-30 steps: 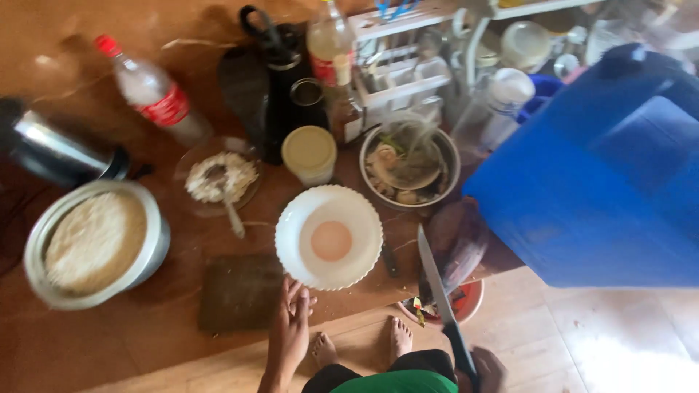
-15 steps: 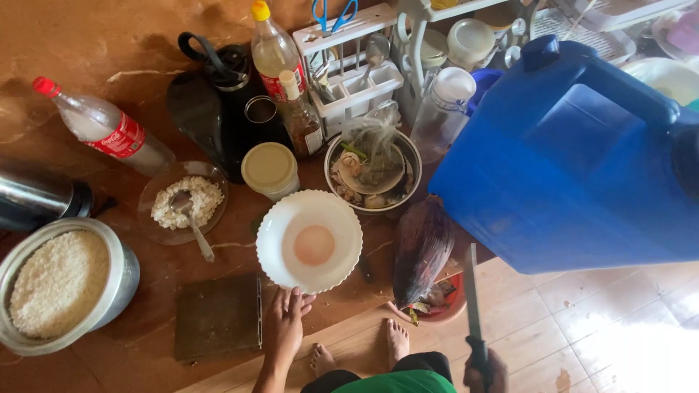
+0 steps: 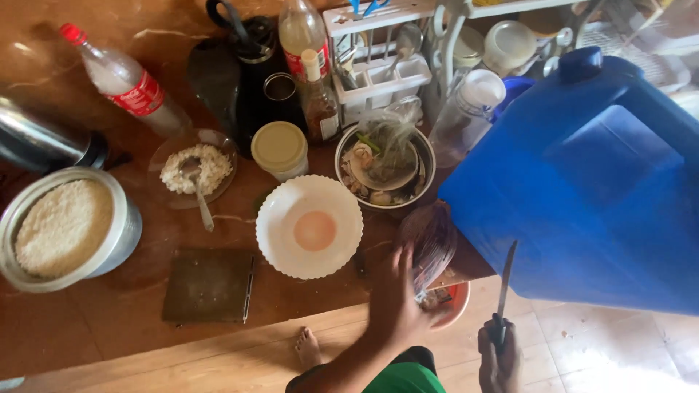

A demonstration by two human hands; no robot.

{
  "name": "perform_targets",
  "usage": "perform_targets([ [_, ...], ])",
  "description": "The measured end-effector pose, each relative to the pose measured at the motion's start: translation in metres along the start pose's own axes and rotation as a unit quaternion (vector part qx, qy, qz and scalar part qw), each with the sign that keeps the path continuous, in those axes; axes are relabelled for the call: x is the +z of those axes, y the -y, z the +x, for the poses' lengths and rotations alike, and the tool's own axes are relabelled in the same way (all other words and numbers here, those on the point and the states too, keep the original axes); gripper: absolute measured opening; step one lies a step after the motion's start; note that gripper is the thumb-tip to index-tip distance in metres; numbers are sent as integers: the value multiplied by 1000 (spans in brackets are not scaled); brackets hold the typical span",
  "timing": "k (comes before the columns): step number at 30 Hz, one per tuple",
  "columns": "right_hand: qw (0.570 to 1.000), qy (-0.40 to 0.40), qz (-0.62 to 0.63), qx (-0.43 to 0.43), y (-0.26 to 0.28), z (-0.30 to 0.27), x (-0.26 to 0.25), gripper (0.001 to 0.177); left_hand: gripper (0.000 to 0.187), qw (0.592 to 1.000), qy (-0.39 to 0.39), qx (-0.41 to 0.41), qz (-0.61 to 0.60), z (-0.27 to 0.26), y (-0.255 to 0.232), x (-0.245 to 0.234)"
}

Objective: The person prepares a banana blossom by peeling off the outer purple layers, removing the small flowers, and then slicing the tender inner core into a bowl of water.

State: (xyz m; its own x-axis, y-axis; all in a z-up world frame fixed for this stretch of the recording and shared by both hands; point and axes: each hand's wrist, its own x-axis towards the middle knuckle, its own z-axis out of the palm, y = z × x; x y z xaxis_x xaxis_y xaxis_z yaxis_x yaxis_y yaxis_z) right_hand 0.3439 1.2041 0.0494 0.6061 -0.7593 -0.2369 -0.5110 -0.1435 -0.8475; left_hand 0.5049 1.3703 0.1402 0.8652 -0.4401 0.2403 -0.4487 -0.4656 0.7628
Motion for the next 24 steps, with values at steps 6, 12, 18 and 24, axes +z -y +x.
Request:
perform_targets([
  [6,998,19,-5,-62,-38,15,-4,40,126,983,23,-149,106,31,23,51],
  [12,991,76,-67,-84,-29,24,-5,33,115,987,-7,-95,127,28,24,48],
  [18,978,126,-97,-135,-15,36,2,33,118,992,33,-104,71,26,21,37],
  [24,964,121,-142,-191,-6,59,23,32,112,992,8,-118,-44,-14,19,20],
])
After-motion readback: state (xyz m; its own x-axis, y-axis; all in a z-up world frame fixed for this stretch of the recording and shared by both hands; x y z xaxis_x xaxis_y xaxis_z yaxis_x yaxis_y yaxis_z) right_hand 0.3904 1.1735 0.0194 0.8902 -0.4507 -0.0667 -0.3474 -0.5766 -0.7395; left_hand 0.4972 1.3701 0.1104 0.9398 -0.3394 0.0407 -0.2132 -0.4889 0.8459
